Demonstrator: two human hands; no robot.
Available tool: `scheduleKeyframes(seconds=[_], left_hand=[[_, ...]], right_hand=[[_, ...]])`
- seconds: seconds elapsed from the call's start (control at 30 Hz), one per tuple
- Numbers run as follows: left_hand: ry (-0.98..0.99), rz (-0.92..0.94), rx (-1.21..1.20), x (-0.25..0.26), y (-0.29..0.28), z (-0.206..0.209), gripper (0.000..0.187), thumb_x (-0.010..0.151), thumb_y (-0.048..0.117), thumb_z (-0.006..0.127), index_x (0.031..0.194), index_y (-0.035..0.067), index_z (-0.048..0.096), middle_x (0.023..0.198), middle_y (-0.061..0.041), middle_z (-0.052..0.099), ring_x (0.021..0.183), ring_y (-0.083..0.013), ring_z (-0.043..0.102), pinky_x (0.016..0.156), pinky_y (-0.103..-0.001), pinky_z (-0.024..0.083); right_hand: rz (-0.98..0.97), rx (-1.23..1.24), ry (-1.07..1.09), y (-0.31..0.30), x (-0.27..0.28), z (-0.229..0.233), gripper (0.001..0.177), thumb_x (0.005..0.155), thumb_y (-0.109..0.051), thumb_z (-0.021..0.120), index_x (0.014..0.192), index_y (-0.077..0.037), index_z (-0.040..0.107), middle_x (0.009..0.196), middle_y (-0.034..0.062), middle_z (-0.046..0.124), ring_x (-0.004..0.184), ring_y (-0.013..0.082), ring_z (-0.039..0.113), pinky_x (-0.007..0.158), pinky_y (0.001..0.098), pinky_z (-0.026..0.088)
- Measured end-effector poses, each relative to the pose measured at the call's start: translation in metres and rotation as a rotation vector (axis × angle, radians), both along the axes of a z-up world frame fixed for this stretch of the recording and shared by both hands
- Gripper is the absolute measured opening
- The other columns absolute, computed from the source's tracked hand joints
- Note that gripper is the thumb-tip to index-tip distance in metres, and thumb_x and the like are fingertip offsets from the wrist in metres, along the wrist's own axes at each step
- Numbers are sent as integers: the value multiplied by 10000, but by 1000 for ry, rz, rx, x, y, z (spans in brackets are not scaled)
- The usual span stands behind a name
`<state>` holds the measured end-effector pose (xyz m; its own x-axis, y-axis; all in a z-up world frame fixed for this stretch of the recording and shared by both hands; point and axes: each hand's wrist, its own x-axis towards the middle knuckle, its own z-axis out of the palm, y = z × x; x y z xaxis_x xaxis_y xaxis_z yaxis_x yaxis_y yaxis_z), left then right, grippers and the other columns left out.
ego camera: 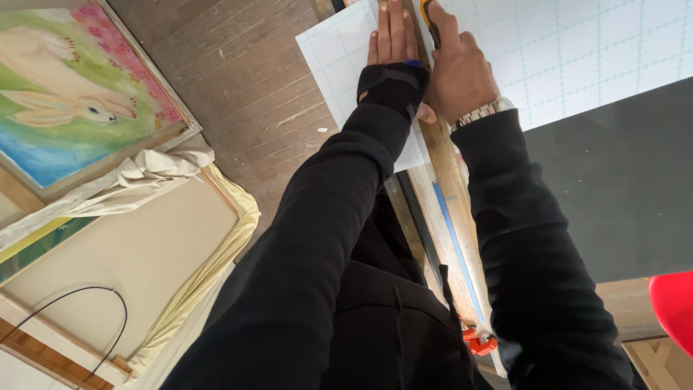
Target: Measuring and cutting a white mat board or paper using a straight edge and utility knife.
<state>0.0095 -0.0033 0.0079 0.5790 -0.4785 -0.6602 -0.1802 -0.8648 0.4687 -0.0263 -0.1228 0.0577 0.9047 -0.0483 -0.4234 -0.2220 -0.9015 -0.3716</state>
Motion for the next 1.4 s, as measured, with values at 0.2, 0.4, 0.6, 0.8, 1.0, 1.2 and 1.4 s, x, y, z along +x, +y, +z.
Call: scheduleKeyframes(seconds=[0.2,0.4,0.6,0.8,1.0,1.2,1.4], left_hand=[[-10,61,-72,-7,2,-8,1711,382,618,1001,1576,-82,-5,1672,-272,-56,1584,-424,-36,1304,-493,84],[-103,51,-117,-16,2,-21,1692,450,662,979,1574,-67,-55,1674,-289,-77,1591,-436,-55,1329,-507,58],[-78,1,-18,-11,2,-12,1690,487,695,954,1569,-67,-98,1665,-299,-137,1592,-423,-101,1331,-499,47],[-88,-26,16,-8,-1,-11,1716,474,742,933,1574,-80,-97,1671,-301,-143,1594,-412,-101,1336,-484,52],[-120,-16,13,-10,0,-13,1718,464,740,937,1578,-80,-81,1670,-288,-138,1597,-415,-78,1339,-483,68],[-85,-23,22,-10,1,-9,1731,446,752,934,1569,-77,-91,1663,-283,-153,1594,-409,-90,1334,-483,62],[-49,-63,62,-3,-2,-3,1702,485,733,932,1568,-62,-113,1652,-303,-184,1584,-408,-120,1329,-474,58]], right_hand=[[-100,-7,127,0,-51,44,569,1080,-74,527,1608,-174,341,1079,286,630,873,460,675,731,537,556],[-218,-12,339,-10,-142,86,564,1029,-115,526,1577,-112,390,1032,277,623,854,451,637,721,557,517],[-216,20,387,-17,-211,125,590,994,-162,526,1557,-139,354,1011,252,611,814,434,634,694,536,529],[-264,-68,568,-23,-263,148,588,1006,-140,519,1567,-154,344,1002,221,638,847,417,654,707,530,536],[-345,42,145,-26,-257,134,515,1026,-68,544,1532,-64,451,1292,292,643,1115,468,661,894,501,544],[-544,-348,-163,-116,-329,71,530,1144,-62,583,1577,84,316,1299,297,501,1218,446,557,1067,519,478],[-769,-643,-96,-141,-359,55,724,1044,-21,652,1612,101,219,1284,244,440,1189,424,460,1057,577,367]])
